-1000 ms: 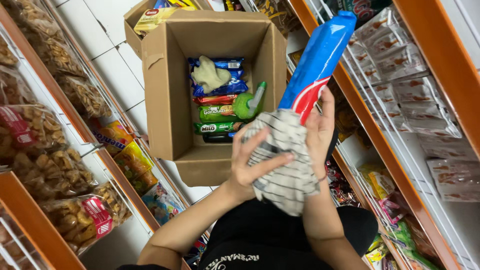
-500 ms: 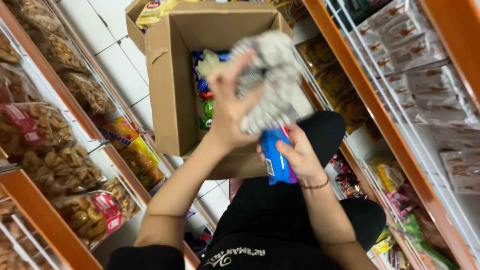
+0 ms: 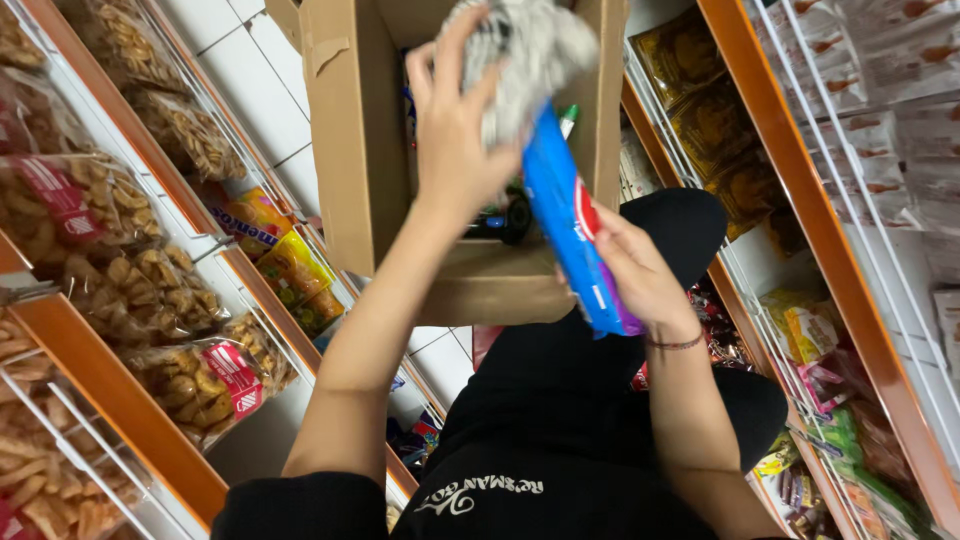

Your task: The person wipes shelf surfaces with a cloth, removes snack packages from a box, scans them using a handheld scanner, and wipes the packages with the cloth before placing them on the shelves.

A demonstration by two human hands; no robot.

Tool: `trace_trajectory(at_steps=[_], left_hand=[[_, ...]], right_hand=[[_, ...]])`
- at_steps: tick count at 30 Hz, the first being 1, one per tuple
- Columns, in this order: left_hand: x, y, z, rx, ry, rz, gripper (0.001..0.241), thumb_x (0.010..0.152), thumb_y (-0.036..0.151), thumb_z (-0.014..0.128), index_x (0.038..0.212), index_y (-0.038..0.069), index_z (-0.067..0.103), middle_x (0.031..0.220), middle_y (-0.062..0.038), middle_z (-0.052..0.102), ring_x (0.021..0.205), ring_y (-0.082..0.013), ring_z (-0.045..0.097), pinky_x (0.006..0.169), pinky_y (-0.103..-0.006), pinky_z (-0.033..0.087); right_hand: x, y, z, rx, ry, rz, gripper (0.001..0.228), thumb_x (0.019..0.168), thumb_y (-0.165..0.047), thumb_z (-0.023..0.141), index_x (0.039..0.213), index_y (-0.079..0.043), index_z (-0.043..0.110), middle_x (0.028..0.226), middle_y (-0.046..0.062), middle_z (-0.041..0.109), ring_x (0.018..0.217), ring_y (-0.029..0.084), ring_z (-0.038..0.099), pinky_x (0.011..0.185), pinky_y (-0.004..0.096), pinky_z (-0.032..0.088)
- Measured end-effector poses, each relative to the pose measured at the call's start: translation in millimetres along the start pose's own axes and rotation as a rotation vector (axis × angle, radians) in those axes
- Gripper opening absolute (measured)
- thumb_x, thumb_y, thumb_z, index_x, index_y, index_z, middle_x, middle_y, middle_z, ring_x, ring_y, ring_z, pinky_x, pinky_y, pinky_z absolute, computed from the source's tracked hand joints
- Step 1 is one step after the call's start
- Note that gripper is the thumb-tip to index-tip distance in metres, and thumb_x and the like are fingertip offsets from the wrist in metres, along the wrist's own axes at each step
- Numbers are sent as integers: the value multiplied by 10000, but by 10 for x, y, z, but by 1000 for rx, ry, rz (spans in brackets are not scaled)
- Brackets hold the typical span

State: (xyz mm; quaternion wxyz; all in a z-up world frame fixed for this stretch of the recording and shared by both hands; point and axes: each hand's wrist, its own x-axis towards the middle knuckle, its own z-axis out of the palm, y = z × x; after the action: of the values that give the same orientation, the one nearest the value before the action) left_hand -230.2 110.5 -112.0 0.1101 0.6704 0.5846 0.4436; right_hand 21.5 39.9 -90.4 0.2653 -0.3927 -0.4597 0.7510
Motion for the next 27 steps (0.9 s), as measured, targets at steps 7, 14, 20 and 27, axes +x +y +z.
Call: trace_trajectory(at_steps=[7, 14, 20, 27], left_hand=[[-156, -880, 922, 497, -686, -423, 402, 732, 296, 802, 1041, 41, 765, 1434, -131, 471, 1350, -448, 358, 965, -624, 469], [-650, -1493, 1571, 985, -455, -130, 647, 681, 251, 655, 1323, 183, 704, 1615, -60, 284, 1398, -366, 257, 1040, -826, 144], [-857, -1075, 1664, 861, -937, -47, 343, 922, 241, 646, 1231, 137, 751, 1570, -151, 457, 1459, -362, 386, 1109, -712, 213], [-1579, -1644, 2302, 359, -1335, -117, 590, 762, 116, 757, 1330, 138, 602, 1150, -138, 734, 1026, -332, 734, 781, -426, 595]], right_hand=[[-197, -6, -189, 85, 154, -33, 670, 1082, -472, 485, 1468, 76, 463, 968, 158, 664, 767, 194, 660, 673, 292, 544], [-98, 44, -172, 125, 166, -6, 720, 1068, -490, 502, 1524, 64, 433, 1111, 185, 660, 792, 199, 662, 668, 299, 552], [-65, 0, -188, 147, 225, 0, 741, 1046, -480, 532, 1545, 54, 407, 1187, 197, 661, 815, 206, 672, 669, 306, 565], [-206, -54, -248, 111, 273, -39, 721, 1057, -480, 543, 1518, 66, 442, 1194, 192, 661, 827, 206, 665, 672, 302, 557]])
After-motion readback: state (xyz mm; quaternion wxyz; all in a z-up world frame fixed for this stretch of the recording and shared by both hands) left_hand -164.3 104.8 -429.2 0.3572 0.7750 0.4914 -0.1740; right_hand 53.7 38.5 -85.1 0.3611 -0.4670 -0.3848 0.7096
